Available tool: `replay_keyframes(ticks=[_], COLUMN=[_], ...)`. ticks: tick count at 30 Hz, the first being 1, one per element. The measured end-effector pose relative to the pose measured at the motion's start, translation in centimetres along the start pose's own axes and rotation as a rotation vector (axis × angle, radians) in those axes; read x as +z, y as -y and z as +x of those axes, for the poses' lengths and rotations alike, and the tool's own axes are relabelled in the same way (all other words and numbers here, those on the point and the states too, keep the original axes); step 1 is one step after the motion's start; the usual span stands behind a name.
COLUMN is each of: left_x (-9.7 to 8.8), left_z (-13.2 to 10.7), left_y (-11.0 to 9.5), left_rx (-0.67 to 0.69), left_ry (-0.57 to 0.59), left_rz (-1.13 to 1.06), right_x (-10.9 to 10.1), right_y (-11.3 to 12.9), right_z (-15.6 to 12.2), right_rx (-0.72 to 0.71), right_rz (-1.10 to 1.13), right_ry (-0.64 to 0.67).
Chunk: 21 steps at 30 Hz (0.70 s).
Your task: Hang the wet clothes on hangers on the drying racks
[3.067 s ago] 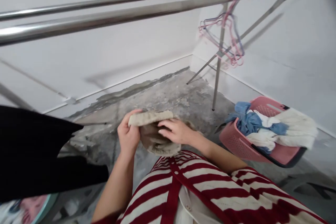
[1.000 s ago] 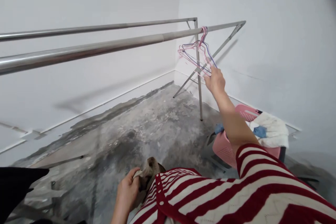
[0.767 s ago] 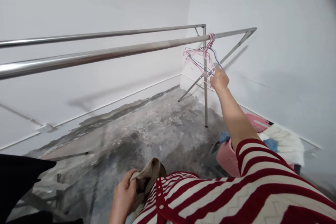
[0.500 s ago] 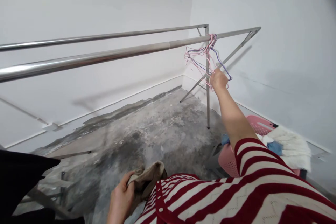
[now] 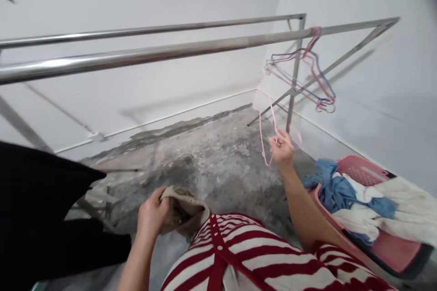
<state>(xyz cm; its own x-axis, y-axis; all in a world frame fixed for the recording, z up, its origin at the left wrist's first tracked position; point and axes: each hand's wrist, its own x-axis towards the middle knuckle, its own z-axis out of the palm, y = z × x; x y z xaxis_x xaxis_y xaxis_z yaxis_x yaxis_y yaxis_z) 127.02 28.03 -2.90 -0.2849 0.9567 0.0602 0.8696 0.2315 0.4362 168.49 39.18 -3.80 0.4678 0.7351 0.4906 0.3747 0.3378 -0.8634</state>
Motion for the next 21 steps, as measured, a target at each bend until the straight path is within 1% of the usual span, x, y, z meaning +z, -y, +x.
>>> replay_keyframes(ticks=[3, 4, 5, 9, 11, 13, 15, 17, 19, 21], left_x=[-1.5, -1.9, -2.1, -2.6, -2.6, -2.4, -2.1, -1.5, -0.6, 0.5], left_z=[1.1, 1.6, 2.1, 4.5, 5.4, 6.0, 6.2, 5.8, 4.8, 3.4], left_y=[-1.8, -2.2, -2.5, -2.6, -2.5, -2.7, -3.1, -3.8, -4.8, -6.1], left_rx=[0.07, 0.08, 0.058, -0.035, -0.049, -0.046, -0.036, -0.026, -0.015, 0.019], left_ry=[-0.084, -0.109, -0.121, -0.145, -0.155, -0.164, -0.167, -0.169, -0.159, -0.11], left_rz=[-0.124, -0.17, -0.18, -0.187, -0.188, -0.186, -0.178, -0.172, -0.145, -0.08], right_x=[0.5, 0.6, 0.6, 0.5, 0.7, 1.4, 2.8, 4.7, 7.1, 9.6], right_y=[0.9, 1.5, 2.2, 4.8, 5.7, 6.4, 6.9, 7.2, 7.3, 7.3], right_z=[-2.3, -2.7, -3.2, -5.7, -7.1, -8.4, -9.5, -10.5, -11.7, -13.1], right_rx=[0.037, 0.059, 0.093, 0.302, 0.37, 0.412, 0.437, 0.433, 0.378, 0.297], right_rz=[0.001, -0.003, 0.002, 0.115, 0.143, 0.124, 0.111, 0.127, 0.144, 0.149], right_ry=[0.186, 0.267, 0.356, 0.687, 0.824, 0.93, 1.009, 1.048, 1.036, 0.976])
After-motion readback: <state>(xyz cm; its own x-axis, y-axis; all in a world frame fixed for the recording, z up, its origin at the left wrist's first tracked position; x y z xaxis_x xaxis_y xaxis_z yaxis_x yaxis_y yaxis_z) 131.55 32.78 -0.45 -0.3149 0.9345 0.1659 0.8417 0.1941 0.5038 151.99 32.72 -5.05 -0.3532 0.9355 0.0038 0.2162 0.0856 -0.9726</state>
